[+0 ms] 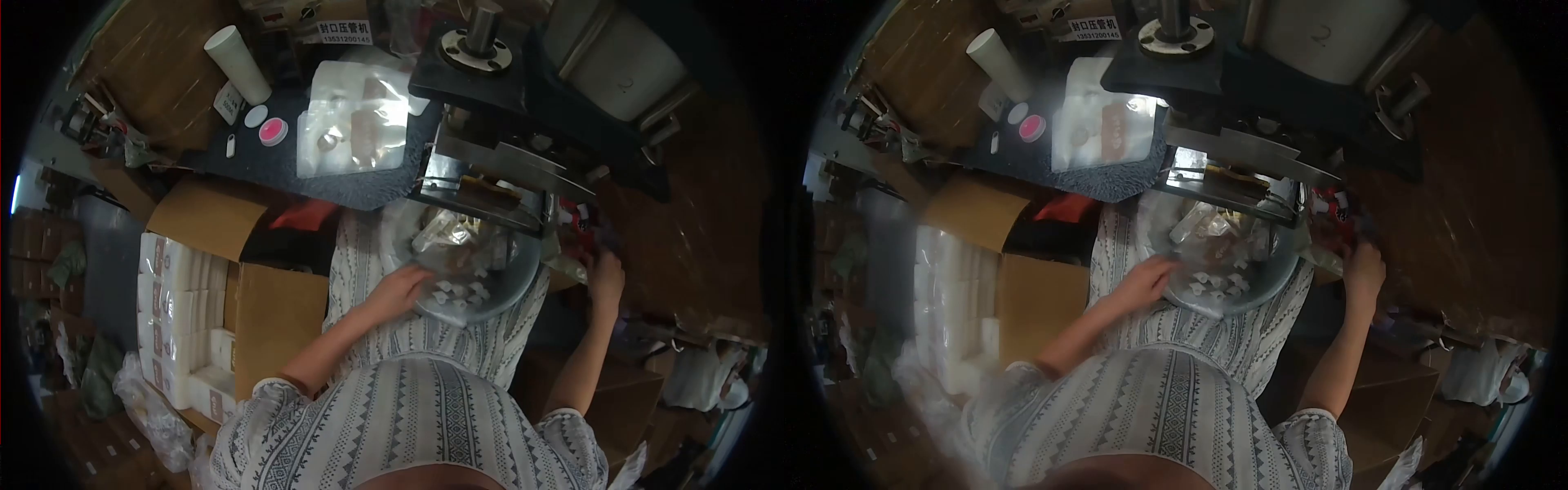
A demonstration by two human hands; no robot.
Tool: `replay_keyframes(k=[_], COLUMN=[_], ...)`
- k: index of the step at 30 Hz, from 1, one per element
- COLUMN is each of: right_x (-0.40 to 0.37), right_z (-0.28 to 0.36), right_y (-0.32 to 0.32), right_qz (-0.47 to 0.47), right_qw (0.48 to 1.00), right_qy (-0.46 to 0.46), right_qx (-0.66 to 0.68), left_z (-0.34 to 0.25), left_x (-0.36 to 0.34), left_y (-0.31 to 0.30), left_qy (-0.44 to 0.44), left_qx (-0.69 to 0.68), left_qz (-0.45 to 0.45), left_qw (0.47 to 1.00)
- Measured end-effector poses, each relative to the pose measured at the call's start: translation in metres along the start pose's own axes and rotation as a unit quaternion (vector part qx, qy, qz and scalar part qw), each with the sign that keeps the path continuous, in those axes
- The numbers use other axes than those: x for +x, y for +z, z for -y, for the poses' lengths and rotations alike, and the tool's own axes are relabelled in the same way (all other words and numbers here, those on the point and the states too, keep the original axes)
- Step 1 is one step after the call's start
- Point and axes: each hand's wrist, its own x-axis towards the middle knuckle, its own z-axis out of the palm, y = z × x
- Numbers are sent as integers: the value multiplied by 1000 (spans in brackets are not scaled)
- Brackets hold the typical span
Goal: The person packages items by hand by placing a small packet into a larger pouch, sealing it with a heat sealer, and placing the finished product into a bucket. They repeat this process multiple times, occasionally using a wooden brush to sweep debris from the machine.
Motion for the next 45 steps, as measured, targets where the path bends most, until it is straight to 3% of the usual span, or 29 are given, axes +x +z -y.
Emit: replay_keyframes(k=[3,5,7,9,10,11,12,14,18,20,24,27,29,33,35,36,38,41,45], right_x=[17,24,22,16,15,15,17,28,38,38,28,22,16,-6,-17,-19,-20,-17,-16], right_z=[-6,-9,10,21,24,25,21,12,13,11,21,24,23,85,114,122,132,138,137], right_y=[25,31,11,1,1,2,7,26,38,37,14,3,1,-28,-40,-37,-29,-28,-24], right_qz=[99,99,102,101,40,-20,-18,-61,-27,-20,22,9,-142,-73,113,113,7,-3,88], right_qw=[992,992,992,993,999,999,999,993,990,985,985,985,961,921,874,874,880,866,845], right_qy=[63,-25,-21,-27,9,44,45,-101,-127,-124,-56,-6,-116,-185,-181,-180,-296,-356,-351], right_qx=[-51,70,64,62,24,-14,-12,23,55,115,161,172,208,336,436,437,371,350,393], left_z=[-10,-7,9,25,31,42,43,38,31,19,4,-11,-32,-65,-74,-76,-78,-81,-77], left_x=[29,56,77,90,92,87,83,70,57,53,50,45,38,36,38,38,37,36,42], left_y=[-32,-64,-93,-103,-109,-109,-100,-83,-83,-90,-100,-101,-91,-71,-65,-63,-59,-56,-47], left_qy=[81,110,69,22,-25,-97,-97,-38,-13,-62,-65,-56,-54,-24,2,3,16,23,47], left_qx=[19,122,231,302,377,355,357,401,424,391,414,317,234,208,190,190,190,197,131], left_qz=[-179,-286,-321,-299,-283,-183,-180,-184,-188,-186,-183,-213,-263,-255,-249,-248,-248,-204,-134], left_qw=[980,944,916,905,881,912,912,897,886,899,889,922,934,944,950,950,950,959,981])
